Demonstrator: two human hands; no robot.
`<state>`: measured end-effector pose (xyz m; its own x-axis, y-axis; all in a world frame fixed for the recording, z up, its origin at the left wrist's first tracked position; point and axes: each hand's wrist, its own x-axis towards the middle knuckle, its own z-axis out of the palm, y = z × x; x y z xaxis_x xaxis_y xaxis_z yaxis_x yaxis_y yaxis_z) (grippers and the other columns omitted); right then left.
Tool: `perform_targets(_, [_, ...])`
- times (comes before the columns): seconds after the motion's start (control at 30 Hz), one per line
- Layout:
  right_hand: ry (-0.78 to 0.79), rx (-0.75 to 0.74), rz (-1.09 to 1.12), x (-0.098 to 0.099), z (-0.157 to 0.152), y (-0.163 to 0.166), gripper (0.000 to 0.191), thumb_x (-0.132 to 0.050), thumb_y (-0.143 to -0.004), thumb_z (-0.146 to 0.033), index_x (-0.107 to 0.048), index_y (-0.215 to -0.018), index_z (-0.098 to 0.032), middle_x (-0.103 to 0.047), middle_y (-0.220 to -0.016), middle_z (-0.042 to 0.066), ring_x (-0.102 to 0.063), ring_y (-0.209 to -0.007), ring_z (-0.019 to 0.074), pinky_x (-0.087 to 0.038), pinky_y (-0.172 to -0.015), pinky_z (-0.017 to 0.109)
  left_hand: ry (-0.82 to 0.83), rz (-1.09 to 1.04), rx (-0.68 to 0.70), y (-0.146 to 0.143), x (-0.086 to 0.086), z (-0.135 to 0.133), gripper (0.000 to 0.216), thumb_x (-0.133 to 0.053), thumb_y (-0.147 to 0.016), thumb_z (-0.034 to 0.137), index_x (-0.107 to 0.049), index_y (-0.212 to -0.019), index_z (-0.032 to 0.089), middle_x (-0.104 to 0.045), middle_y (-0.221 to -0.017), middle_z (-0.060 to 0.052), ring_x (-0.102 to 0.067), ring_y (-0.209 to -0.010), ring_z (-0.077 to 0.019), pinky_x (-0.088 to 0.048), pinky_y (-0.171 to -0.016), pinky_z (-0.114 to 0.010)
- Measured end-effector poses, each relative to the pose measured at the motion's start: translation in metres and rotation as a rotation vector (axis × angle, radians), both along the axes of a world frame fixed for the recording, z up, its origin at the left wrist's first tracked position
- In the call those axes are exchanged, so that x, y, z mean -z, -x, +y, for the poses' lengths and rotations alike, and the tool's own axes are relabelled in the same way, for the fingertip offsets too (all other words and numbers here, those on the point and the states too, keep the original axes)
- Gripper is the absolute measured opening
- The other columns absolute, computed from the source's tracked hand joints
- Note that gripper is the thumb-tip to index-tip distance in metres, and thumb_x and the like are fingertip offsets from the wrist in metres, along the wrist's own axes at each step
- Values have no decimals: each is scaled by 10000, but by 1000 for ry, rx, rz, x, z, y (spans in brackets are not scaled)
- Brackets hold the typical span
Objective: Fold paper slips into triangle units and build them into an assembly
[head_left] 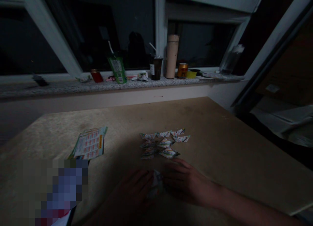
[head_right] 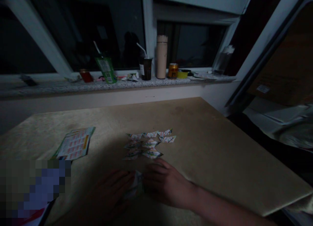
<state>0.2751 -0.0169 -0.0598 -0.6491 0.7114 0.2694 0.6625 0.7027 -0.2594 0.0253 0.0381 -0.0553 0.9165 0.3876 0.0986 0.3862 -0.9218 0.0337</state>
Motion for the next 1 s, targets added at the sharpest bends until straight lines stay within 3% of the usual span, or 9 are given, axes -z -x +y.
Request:
perform_targets(0.2, [-26, -25, -30, -2, 7, -7, 226, -431, -973, -280, -613, -1093, -221, -653, -1156, -11, -433, -1227, 152, -222, -1099, 386, -17, 18, 8, -14, -9, 1, 319, -544, -876, 219, -552, -1189, 161, -654, -1173, -66, -575, -1061, -228, -383, -969, -377])
perform_targets(0.43, [26, -10, 79, 1, 8, -8, 176, -506, -939, -306, -644, -1003, -219, -674, -1079, -14, -506, -1091, 170, -313, -1007, 366, -2, -46, 13, -20, -10, 3, 349, -550, -889, 375, -574, -1155, 152, -673, -1119, -77, -587, -1026, -239, -392, -951, -392])
perform_targets(0.67, [82, -28, 127, -1, 10, -9, 258, -560, -892, -393, -645, -1043, -202, -657, -1115, 14, -496, -1098, 194, -298, -997, 378, -55, -57, 30, -21, -10, 3, 300, -479, -943, 349, -596, -1127, 144, -689, -1096, -70, -600, -996, -223, -403, -921, -372])
perform_targets(1.0, [83, -29, 128, 3, 12, -11, 240, -539, -912, -369, -655, -1042, -204, -670, -1081, 21, -503, -1077, 201, -287, -980, 373, -140, -188, 43, -18, 7, 4, 229, -468, -954, 252, -599, -1106, 141, -694, -1052, -57, -592, -965, -207, -379, -910, -358])
